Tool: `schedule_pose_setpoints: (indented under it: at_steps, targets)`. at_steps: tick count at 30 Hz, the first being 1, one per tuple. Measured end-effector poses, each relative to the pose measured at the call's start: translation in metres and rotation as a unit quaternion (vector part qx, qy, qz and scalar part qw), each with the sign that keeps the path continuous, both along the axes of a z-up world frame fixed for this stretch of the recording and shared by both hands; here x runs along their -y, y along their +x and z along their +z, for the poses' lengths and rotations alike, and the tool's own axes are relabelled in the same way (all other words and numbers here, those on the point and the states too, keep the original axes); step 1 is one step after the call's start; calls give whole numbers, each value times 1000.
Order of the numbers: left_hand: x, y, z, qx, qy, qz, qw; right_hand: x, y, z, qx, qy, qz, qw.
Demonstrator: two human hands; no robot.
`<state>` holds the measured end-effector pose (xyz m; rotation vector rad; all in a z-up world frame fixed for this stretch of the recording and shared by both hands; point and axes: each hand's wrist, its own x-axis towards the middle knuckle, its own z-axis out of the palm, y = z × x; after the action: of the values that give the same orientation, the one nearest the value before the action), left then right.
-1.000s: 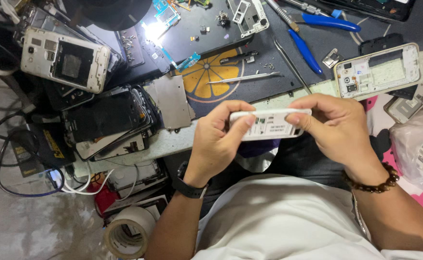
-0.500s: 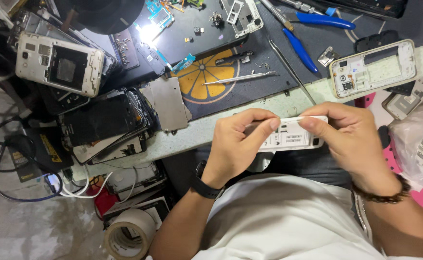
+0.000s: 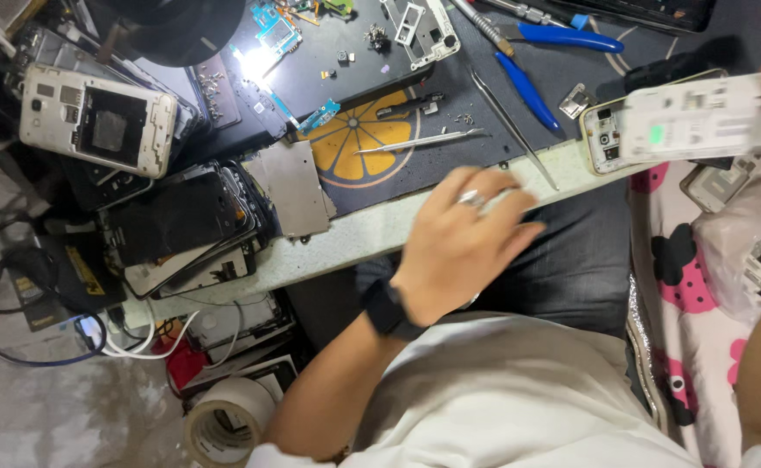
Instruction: The person disassembles a white smartphone, removes the back cover and internal components, and uses a screwdriver to unscrew parts of another phone. The person handles multiple phone parts and tools on a cluttered workbench.
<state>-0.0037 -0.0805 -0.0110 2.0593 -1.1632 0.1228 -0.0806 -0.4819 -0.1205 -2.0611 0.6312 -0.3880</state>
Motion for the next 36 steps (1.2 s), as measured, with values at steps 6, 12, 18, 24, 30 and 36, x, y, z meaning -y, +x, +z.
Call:
schedule_pose_setpoints:
  at_steps: [6, 12, 18, 24, 30, 36]
  targets:
    - [71, 12, -12, 125, -5, 10, 992, -19, 6, -7, 84, -81, 76, 990]
    - [88, 22, -27, 129, -1, 22, 991, -71, 3, 12, 139, -127, 44, 981]
    - [82, 25, -33, 146, 19, 75, 986, -89, 12, 24, 142, -289, 73, 944]
    - [69, 25, -26, 129, -1, 63, 990, -100, 18, 21, 172, -281, 56, 942]
    - [46, 19, -18, 113, -5, 63, 992, -94, 7, 15, 168, -271, 45, 947]
    - [0, 9, -6, -93, -101, 20, 990, -166, 1, 73, 164, -350, 107, 916]
